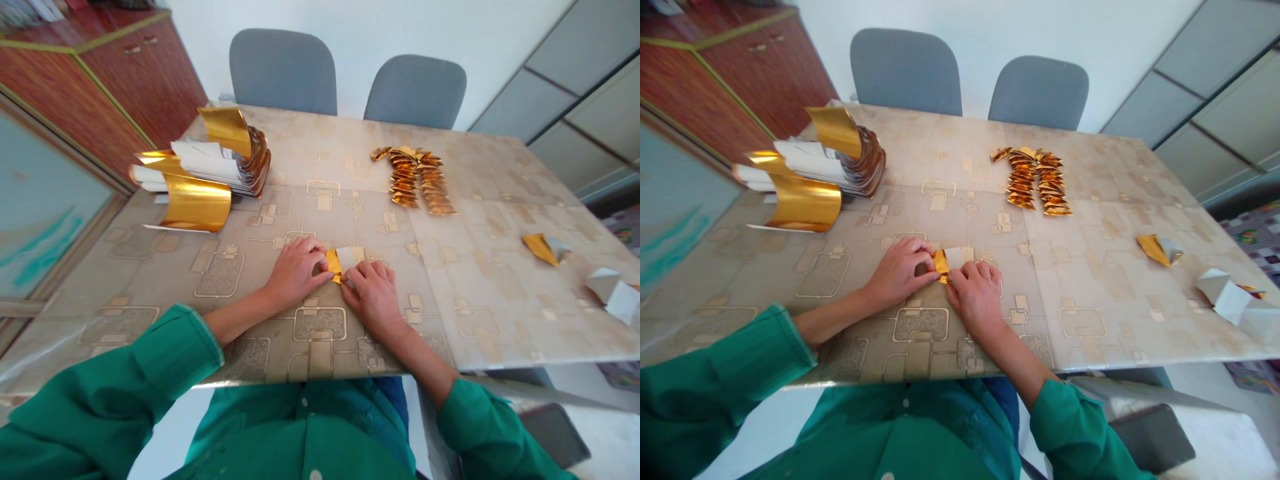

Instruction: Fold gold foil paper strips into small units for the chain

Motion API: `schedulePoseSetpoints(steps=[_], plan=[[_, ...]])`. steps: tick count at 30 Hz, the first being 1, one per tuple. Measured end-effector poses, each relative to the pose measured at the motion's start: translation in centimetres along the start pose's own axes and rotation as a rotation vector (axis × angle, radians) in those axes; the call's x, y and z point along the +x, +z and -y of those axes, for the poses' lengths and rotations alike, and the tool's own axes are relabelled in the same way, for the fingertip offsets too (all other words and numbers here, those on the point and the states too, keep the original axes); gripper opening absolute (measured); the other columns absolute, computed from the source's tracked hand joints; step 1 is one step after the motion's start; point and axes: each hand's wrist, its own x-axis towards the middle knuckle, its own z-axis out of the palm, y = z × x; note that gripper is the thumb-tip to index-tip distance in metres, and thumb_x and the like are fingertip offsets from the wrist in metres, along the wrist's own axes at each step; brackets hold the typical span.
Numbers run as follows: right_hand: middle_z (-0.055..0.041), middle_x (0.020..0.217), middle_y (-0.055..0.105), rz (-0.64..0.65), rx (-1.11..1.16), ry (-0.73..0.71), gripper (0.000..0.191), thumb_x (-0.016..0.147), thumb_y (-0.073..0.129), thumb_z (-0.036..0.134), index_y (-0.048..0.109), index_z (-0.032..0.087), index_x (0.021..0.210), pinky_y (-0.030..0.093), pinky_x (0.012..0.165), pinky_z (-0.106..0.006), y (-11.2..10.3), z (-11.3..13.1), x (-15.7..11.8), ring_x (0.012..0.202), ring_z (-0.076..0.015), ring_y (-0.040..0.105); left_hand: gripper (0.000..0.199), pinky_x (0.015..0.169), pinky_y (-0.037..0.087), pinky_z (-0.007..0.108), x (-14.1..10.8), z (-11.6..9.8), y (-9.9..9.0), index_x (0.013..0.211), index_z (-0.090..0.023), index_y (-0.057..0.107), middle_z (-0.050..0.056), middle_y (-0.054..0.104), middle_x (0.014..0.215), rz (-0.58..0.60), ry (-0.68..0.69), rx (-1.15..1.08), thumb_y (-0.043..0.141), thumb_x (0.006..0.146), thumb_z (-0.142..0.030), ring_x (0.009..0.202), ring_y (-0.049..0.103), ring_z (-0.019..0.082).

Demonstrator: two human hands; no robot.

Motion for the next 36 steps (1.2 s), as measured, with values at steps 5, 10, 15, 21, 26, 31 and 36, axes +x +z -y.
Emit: schedulePoseSetpoints(steps=[5,10,15,21,26,31,36], plan=[[-0.0041,0.089,0.063,0.025,0.001,0.018,0.009,0.092,0.062,0.030,0.066,0.023,0.087,0.029,0.080,-0.035,0.0,0.1,0.0,0.090,-0.0228,0.047,0.014,0.086,0.043,0.038,-0.1,0.5,-0.1,0.084,-0.018,0.065,0.005,0.062,0.105,-0.020,-0.007,0.029,0.070,0.087,-0.031,0.101,0.054,0.024],[-0.0037,0.089,0.063,-0.006,0.002,0.013,0.009,0.091,0.062,0.031,0.066,0.024,0.088,0.029,0.080,-0.035,0.1,0.1,0.0,0.090,-0.0226,0.048,0.012,0.091,0.044,0.041,-0.5,0.0,-0.3,0.094,-0.019,0.067,0.008,0.063,0.110,-0.115,0.202,0.170,0.061,0.095,-0.029,0.103,0.055,0.023],[-0.0042,0.089,0.063,-0.004,0.010,0.026,0.010,0.092,0.062,0.031,0.066,0.023,0.088,0.029,0.079,-0.035,0.2,-0.1,0.1,0.089,-0.0231,0.049,0.025,0.101,0.046,0.038,-1.7,-0.6,-0.1,0.104,-0.017,0.069,0.007,0.069,0.103,-0.060,0.607,0.249,0.044,0.102,-0.017,0.101,0.059,0.019],[-0.0029,0.092,0.064,0.004,0.162,0.023,0.011,0.094,0.061,0.033,0.066,0.024,0.093,0.032,0.083,-0.035,0.2,-0.8,-0.2,0.093,-0.0225,0.051,0.027,0.099,0.048,0.041,-2.9,-0.7,0.7,0.117,-0.014,0.064,0.011,0.066,0.107,-0.024,0.521,0.265,0.042,0.102,-0.018,0.103,0.060,0.022],[-0.0031,0.093,0.063,0.019,0.189,0.025,0.010,0.093,0.062,0.032,0.066,0.024,0.095,0.033,0.083,-0.035,-0.1,-1.0,-0.3,0.094,-0.0230,0.051,0.030,0.106,0.042,0.043,-2.9,-1.3,0.6,0.123,-0.014,0.061,0.009,0.064,0.103,0.029,0.497,0.348,0.040,0.103,-0.020,0.102,0.058,0.022],[-0.0039,0.095,0.063,0.049,0.196,-0.028,0.013,0.094,0.058,0.026,0.067,0.024,0.104,0.033,0.080,-0.034,-0.5,-1.3,-0.3,0.094,-0.0226,0.051,0.033,0.108,0.038,0.044,-3.2,-1.5,0.0,0.130,-0.016,0.056,0.010,0.063,0.110,0.114,0.474,0.379,0.046,0.100,-0.020,0.108,0.054,0.024],[-0.0051,0.094,0.062,0.046,0.117,-0.100,0.032,0.092,0.053,0.016,0.067,0.028,0.118,0.032,0.079,-0.036,-0.7,-1.3,-0.3,0.092,-0.0229,0.049,0.036,0.109,0.036,0.046,-3.4,-1.6,-0.2,0.134,-0.018,0.054,0.010,0.061,0.110,0.142,0.442,0.367,0.047,0.099,-0.020,0.109,0.053,0.025]])
